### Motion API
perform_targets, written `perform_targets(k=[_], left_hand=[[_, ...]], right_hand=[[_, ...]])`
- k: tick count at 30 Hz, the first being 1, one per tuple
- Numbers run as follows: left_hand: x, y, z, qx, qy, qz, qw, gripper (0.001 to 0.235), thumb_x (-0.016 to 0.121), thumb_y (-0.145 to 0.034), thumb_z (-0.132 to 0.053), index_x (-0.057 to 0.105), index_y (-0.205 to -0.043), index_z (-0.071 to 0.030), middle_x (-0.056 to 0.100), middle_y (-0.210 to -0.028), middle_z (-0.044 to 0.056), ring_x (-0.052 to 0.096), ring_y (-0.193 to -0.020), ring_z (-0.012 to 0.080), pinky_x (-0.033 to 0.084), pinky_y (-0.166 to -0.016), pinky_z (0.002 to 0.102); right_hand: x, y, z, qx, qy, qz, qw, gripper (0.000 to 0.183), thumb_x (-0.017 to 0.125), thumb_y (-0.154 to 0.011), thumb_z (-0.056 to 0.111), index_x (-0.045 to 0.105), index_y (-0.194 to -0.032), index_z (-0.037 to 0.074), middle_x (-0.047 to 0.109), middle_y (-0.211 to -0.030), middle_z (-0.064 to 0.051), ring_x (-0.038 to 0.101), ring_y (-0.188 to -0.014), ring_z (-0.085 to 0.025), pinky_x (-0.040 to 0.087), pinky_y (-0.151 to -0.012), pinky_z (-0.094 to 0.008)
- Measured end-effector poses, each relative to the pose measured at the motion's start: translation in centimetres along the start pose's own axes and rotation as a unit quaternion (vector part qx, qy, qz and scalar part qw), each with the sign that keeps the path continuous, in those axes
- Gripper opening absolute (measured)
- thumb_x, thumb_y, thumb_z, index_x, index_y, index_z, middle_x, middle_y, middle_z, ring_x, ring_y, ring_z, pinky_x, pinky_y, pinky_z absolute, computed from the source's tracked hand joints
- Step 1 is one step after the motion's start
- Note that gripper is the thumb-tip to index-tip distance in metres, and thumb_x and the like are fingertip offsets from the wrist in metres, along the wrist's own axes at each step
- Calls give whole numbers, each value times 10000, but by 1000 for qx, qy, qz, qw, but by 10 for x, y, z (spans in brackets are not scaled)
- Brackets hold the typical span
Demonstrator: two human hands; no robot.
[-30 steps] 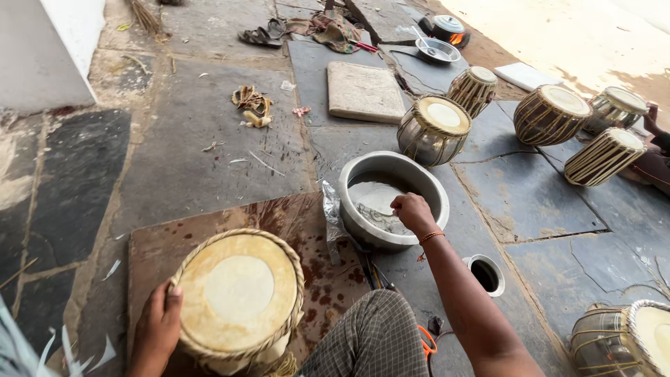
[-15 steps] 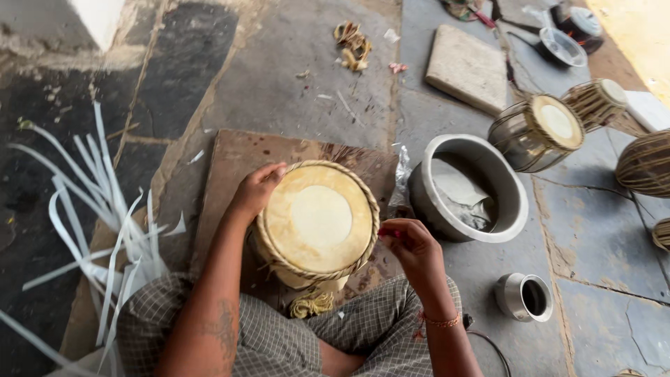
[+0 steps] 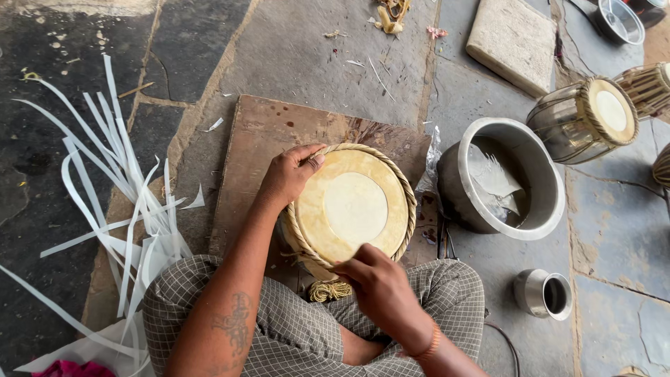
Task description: The person sits on the floor and repeatedly applies a liquid substance from a metal pot onto the edge of a drum head using a small red cloth. The person wipes the rim of the drum head and occasionally turns the drum over to access different sides.
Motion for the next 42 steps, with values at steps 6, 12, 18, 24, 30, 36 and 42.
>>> perform_targets(k=[6,12,18,24,30,36,42], left_hand=[[1,-8,-4,15,-25,-6,1000,417,629,-960,-470,713,-1278,-214,723,-1284,73,699,-1155,231,543,-989,379],[-21,18,-17,36,-186,-153,970,439,608,-1040,-481,678,-1280,-120,711,-1303,120,693,-1159,290,542,-990,437],[-7,43,-21,87,-175,-127,972,528,640,-979,-420,605,-1370,-68,665,-1325,187,622,-1191,411,497,-969,495],[-4,22,-32,78,-147,-83,983,520,646,-963,-455,635,-1358,-116,679,-1326,151,632,-1210,378,489,-1016,478],[7,18,-45,139,-149,-59,977,544,663,-979,-469,628,-1375,-99,672,-1346,175,619,-1239,379,479,-1028,477],[2,9,-31,71,-119,1,990,583,665,-916,-507,630,-1391,-172,694,-1317,135,664,-1213,310,516,-1004,430],[2,-15,-32,87,-67,29,994,575,662,-920,-531,653,-1388,-196,695,-1347,117,646,-1270,285,504,-1022,400]], right_hand=[[-45,20,-40,89,48,-2,995,107,759,-850,174,814,-902,98,733,-905,-42,717,-748,-158,611,-657,-300],[-7,-8,-3,46,-87,-62,993,137,727,-922,153,772,-1027,78,709,-1000,-40,723,-814,-147,612,-724,-282],[0,-10,13,-36,-27,-45,998,130,755,-908,134,776,-1014,61,662,-924,-73,670,-846,-241,572,-736,-369],[-50,25,-46,17,7,-50,999,85,738,-871,144,787,-928,105,666,-915,-56,682,-817,-221,578,-709,-355],[-73,18,-116,139,51,-165,975,108,789,-840,136,781,-934,82,649,-888,-76,671,-746,-247,554,-679,-377],[-83,-27,-123,99,84,-259,957,128,784,-883,171,768,-978,86,647,-931,-84,677,-794,-272,558,-711,-385],[-105,-53,-213,113,-40,-323,939,174,700,-907,127,736,-1068,72,646,-1016,-105,706,-889,-243,592,-816,-346]])
Point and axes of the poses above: each hand's wrist, its own y-axis away from the middle knuckle, its own x-axis out of the palm, z = x × y, the point moved 7 cm from there along -y, towards the middle knuckle
